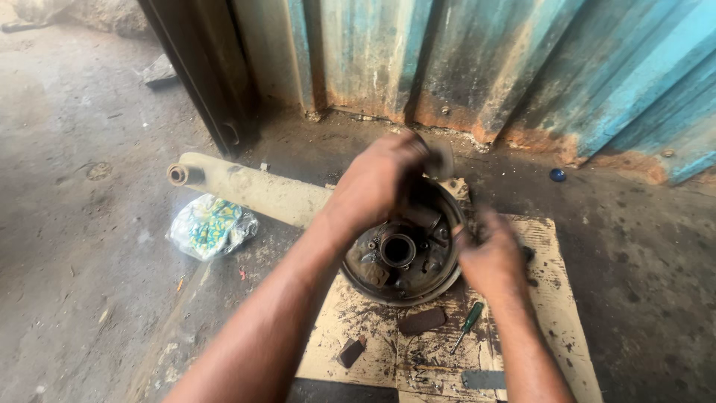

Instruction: The person cleans a drum brake assembly by hand using a cloth and a screwdriver, and then wipes the attached mechanical arm.

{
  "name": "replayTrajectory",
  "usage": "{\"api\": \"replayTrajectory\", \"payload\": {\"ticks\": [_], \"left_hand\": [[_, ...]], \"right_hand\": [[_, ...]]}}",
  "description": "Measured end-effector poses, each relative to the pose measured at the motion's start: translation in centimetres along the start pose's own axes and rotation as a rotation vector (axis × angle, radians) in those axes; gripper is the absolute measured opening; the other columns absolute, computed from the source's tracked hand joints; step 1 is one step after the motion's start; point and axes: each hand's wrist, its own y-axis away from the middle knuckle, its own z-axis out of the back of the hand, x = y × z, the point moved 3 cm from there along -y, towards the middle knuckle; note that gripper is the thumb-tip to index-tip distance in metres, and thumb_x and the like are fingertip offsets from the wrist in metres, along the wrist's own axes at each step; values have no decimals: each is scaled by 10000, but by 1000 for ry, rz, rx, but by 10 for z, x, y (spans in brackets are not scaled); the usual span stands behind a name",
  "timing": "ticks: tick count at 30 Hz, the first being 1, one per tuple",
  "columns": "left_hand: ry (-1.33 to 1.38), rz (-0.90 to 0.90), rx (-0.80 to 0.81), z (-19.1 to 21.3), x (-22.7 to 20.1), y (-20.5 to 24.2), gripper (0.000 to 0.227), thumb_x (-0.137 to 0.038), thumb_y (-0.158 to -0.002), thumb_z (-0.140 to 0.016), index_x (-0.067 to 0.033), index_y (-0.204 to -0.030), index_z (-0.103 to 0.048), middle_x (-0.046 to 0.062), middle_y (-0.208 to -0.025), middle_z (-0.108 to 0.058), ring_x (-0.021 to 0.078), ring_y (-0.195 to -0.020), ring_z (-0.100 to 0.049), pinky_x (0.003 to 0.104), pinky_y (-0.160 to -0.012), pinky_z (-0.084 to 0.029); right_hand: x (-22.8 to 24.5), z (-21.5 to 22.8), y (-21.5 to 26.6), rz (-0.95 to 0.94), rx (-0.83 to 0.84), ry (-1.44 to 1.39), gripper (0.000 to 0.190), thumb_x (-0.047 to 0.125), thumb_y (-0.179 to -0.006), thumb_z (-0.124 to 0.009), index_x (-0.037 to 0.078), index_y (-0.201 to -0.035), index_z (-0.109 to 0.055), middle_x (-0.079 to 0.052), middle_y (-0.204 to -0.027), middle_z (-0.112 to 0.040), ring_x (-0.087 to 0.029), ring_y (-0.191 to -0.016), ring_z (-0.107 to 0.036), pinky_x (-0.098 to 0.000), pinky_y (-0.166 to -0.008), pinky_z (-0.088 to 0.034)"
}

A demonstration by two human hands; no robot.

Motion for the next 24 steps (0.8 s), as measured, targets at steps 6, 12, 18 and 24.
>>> {"api": "replayTrajectory", "payload": {"ticks": [6,12,18,24], "left_hand": [[-637,-168,467,3,-47,-40,563,-534,-957,-554,-51,-1206,-701,118,-1616,-374,370,-1464,-348,613,-1138,-321],[-531,93,459,72,-44,1,334,-280,-1042,-460,-144,-1093,-761,86,-1485,-516,231,-1245,-545,437,-1053,-460],[-196,608,393,90,-30,57,388,-436,-1057,-580,-127,-1250,-713,163,-1517,-498,274,-945,-761,422,-817,-658],[-491,-28,149,22,-65,-17,474,-197,-888,-652,-124,-1356,-631,182,-1372,-566,342,-1136,-620,461,-958,-525]], "right_hand": [[-7,-31,3,-231,229,-100,707,406,-1048,-444,182,-1656,-162,-222,-1452,-612,-421,-1252,-684,-516,-1076,-566],[-10,-30,-5,-57,141,51,734,398,-1054,-494,158,-1618,-91,-270,-1504,-472,-450,-1301,-544,-524,-1086,-474],[10,-25,14,-338,275,-54,682,337,-1091,-372,180,-1676,-58,-255,-1356,-702,-400,-1064,-769,-501,-883,-648],[-11,-35,-2,-70,142,62,683,370,-1078,-424,145,-1633,-95,-278,-1305,-648,-356,-935,-743,-454,-761,-615]]}}
